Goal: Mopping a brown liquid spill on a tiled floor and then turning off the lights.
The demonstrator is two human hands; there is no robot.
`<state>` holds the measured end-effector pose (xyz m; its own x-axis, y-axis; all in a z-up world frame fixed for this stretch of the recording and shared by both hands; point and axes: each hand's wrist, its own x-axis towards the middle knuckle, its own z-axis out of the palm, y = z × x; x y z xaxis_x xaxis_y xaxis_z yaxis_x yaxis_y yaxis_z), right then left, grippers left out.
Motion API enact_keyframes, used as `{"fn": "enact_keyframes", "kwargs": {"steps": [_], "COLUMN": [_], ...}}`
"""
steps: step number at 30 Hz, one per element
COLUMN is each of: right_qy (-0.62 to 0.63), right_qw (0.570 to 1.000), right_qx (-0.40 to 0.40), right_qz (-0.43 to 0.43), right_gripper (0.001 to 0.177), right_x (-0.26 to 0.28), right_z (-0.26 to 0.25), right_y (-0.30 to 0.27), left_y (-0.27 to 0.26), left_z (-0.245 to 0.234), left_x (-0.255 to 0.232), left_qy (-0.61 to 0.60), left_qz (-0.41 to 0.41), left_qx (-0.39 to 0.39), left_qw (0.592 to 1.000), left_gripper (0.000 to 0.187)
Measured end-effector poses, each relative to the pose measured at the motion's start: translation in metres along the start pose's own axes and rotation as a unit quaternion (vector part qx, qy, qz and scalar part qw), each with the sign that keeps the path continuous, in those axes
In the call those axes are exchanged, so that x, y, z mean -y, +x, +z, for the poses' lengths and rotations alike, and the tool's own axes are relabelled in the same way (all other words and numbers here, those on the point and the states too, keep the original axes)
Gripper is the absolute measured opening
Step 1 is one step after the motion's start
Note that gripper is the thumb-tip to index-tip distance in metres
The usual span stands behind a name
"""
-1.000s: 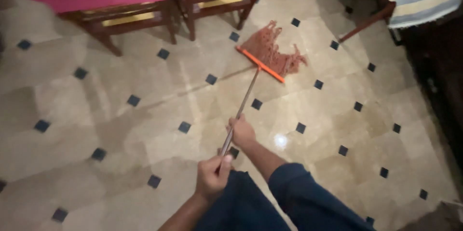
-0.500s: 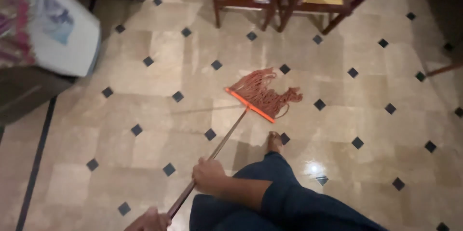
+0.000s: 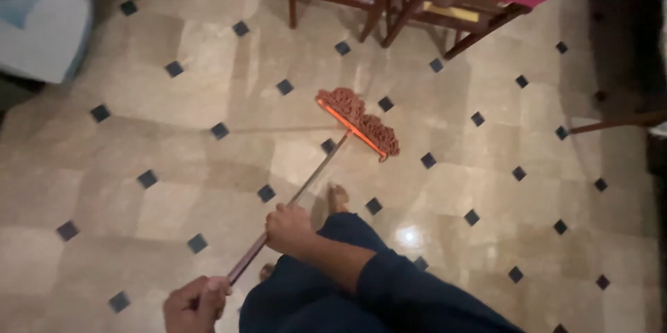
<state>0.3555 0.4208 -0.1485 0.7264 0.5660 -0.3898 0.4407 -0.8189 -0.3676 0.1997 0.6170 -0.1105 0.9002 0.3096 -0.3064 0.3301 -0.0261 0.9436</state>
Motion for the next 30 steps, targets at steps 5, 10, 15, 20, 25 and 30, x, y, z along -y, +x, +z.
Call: {"fn": "enact_keyframes", "kwargs": {"steps": [5,10,15,20,25,30], "right_qy": [0.016,0.062,0.171,0.139,0.282,0.284], "right_qw": [0.995,0.975,0.944,0.957,0.927,0.938], "right_qx": [-0.026,-0.016,-0.129,-0.209,-0.156,-0.005], "right_qz": [0.094,0.214,0.249,0.147,0.191,0.2], "right_gripper": [0.022,0.044,0.07,0.063,0.063,0.047], "right_x": [-0.161,-0.311,-0.401,-0.44,-0.358,-0.181], "right_z": [0.008,-0.056,-0.114,-0.077,-0.014,0.057], "right_y": [0.035,0.047,0.029,0.019,0.026,0.019], "left_y": [0.088,0.179,0.23,0.212,0.151,0.07], "left_z": [0.136,0.305,0.418,0.437,0.344,0.163], "left_x": [-0.029,-0.1,-0.166,-0.169,-0.121,-0.06], "left_qy": [0.076,0.028,0.021,0.007,0.048,0.107], "left_qz": [0.04,0.126,0.193,0.189,0.181,0.021], "left_qx": [0.105,0.128,0.189,0.196,0.19,0.161], "left_qw": [0.991,0.983,0.963,0.962,0.964,0.981], "left_gripper": [0.032,0.028,0.032,0.037,0.041,0.036]}}
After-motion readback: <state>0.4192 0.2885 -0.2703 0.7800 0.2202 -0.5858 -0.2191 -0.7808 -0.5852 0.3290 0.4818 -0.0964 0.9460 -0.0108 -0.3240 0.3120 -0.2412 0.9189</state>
